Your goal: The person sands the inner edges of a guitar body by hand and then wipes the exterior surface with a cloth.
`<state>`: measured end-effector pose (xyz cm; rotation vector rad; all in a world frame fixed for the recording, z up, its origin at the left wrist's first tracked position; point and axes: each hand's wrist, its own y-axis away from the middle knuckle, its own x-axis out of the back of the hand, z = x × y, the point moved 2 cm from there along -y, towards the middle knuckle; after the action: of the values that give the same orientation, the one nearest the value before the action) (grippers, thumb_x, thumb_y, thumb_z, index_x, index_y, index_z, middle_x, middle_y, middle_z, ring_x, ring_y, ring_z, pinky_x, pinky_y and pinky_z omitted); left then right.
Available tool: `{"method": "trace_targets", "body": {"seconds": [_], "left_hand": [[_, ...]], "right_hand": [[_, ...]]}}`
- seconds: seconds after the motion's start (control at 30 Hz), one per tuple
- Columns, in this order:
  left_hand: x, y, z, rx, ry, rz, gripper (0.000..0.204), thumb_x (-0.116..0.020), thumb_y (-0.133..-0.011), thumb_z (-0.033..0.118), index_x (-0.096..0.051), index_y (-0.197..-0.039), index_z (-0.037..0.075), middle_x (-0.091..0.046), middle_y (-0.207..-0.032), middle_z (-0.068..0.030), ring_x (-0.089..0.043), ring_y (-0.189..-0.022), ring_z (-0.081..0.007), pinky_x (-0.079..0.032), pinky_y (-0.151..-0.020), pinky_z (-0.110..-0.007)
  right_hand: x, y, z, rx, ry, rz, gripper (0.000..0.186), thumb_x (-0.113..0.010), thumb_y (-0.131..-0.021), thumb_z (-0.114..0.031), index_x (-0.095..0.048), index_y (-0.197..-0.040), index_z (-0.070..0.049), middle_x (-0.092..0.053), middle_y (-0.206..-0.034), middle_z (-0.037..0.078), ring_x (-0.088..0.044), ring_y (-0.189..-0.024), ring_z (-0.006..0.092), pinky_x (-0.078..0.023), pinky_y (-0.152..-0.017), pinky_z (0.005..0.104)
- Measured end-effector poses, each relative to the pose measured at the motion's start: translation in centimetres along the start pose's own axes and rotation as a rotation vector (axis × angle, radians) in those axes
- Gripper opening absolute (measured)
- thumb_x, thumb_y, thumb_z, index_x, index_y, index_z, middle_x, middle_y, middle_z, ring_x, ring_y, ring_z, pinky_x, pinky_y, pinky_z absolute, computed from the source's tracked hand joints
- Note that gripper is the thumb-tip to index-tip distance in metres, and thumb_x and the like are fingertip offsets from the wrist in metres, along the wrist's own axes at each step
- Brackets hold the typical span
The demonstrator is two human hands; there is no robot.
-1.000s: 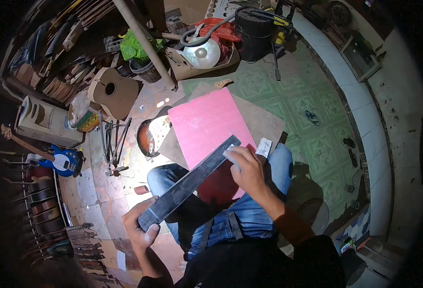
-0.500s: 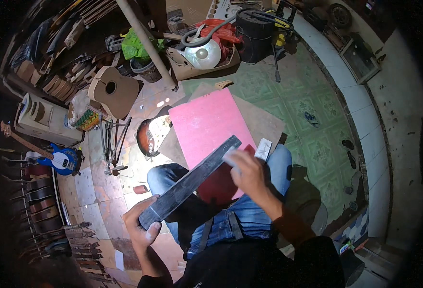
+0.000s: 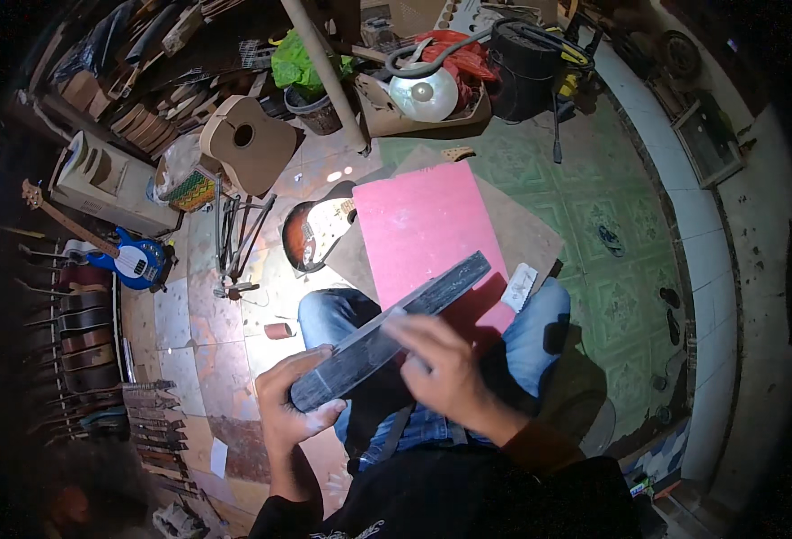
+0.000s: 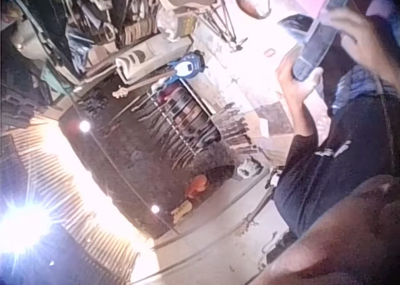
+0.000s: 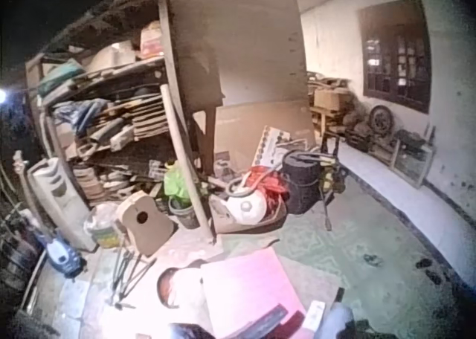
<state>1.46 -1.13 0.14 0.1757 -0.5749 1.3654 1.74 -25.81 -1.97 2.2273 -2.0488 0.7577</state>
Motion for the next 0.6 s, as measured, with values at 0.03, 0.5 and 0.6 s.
{"method": "trace_targets", "body": {"seconds": [0.03, 0.5, 0.6], "left_hand": [[-0.1, 0.0, 0.0, 0.000, 0.002, 0.006, 0.059, -0.086, -0.064, 0.032, -0.074, -0.108, -0.005, -0.075, -0.110, -0.0228, -0.075, -0.103, -0.0328, -0.056, -0.094, -0.039], [-0.3, -0.1, 0.0, -0.015, 0.013, -0.002, 0.062, -0.087, -0.063, 0.031, -0.074, -0.112, -0.005, -0.075, -0.110, -0.0232, -0.075, -0.103, -0.0328, -0.056, -0.094, -0.040], [0.0, 0.4, -0.1, 0.037, 0.020, 0.006, 0.064, -0.087, -0.063, 0.033, -0.073, -0.113, -0.005, -0.075, -0.109, -0.0226, -0.075, -0.102, -0.0314, -0.056, -0.094, -0.039]], "right_hand": [[0.5, -0.3, 1.5, -0.092, -0.041, 0.002, 0.051, -0.059, -0.080, 0.007, -0.065, -0.131, 0.001, -0.064, -0.128, 0.019, -0.065, -0.120, 0.0340, -0.051, -0.104, 0.0395], [-0.1, -0.1, -2.6, 0.111, -0.006, -0.068, 0.055, -0.059, -0.078, 0.008, -0.067, -0.132, -0.002, -0.064, -0.130, 0.017, -0.064, -0.120, 0.0341, -0.053, -0.101, 0.0418], [-0.8, 0.5, -1.5, 0.096, -0.077, -0.047, 0.055, -0.058, -0.079, 0.006, -0.066, -0.133, -0.002, -0.062, -0.133, 0.019, -0.062, -0.124, 0.0343, -0.050, -0.106, 0.0410]]}}
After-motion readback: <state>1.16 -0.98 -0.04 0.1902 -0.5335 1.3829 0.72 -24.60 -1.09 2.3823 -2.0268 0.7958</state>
